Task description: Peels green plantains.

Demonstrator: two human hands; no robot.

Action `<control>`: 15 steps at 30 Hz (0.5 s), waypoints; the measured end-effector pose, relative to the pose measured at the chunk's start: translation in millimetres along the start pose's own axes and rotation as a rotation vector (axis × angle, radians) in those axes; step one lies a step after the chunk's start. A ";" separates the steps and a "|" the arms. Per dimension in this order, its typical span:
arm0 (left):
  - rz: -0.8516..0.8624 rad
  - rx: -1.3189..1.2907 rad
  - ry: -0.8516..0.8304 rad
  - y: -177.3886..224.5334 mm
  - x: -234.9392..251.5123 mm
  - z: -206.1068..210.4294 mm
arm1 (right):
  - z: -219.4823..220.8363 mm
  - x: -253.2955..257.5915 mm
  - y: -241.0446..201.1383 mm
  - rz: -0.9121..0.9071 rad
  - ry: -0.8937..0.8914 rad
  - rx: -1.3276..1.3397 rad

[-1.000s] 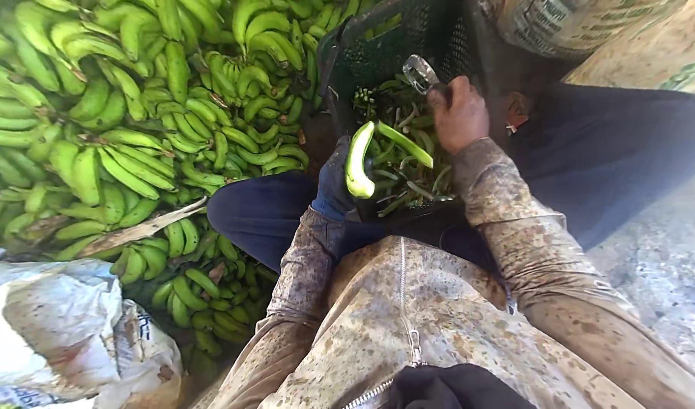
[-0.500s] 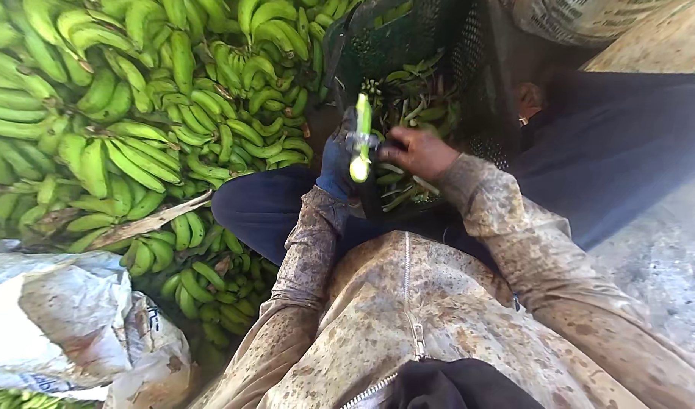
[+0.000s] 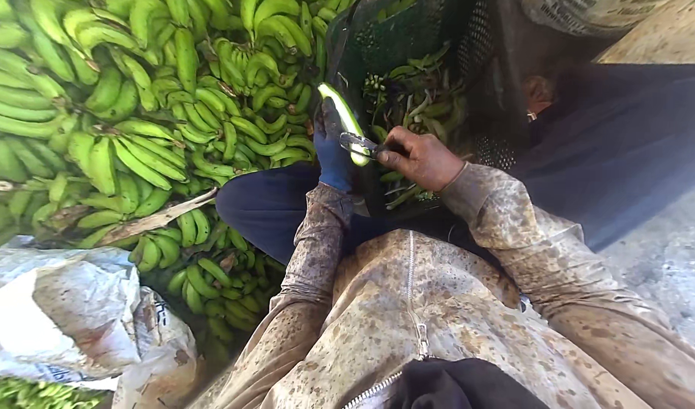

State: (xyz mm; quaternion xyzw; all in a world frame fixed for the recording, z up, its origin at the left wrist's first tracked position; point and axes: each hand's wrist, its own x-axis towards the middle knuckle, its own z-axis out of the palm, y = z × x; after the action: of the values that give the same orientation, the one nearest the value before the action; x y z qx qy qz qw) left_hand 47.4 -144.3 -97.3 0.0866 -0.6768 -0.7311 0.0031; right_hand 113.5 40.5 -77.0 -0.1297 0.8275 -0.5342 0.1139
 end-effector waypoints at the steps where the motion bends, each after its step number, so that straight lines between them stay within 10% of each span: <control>1: -0.091 -0.030 -0.096 7.5 -6.2 1.2 | -3.8 5.3 3.0 0.034 0.000 -0.026; 5: -0.666 -0.355 -0.744 13.5 -19.9 -17.8 | -40.3 25.6 23.4 0.258 0.178 -0.209; 8: -0.807 -0.489 -0.907 8.2 -13.4 -31.7 | -52.5 24.1 27.0 0.304 0.288 -0.218; 15: 0.084 0.114 0.175 -1.7 -0.4 7.8 | 4.8 -4.3 5.6 0.014 0.122 -0.026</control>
State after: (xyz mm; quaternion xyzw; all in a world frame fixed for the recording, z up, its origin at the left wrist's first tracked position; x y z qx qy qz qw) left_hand 46.9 -136.4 -98.3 0.1219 -0.7175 -0.6801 0.0880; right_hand 118.6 40.0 -83.9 -0.0925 0.8408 -0.5293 0.0656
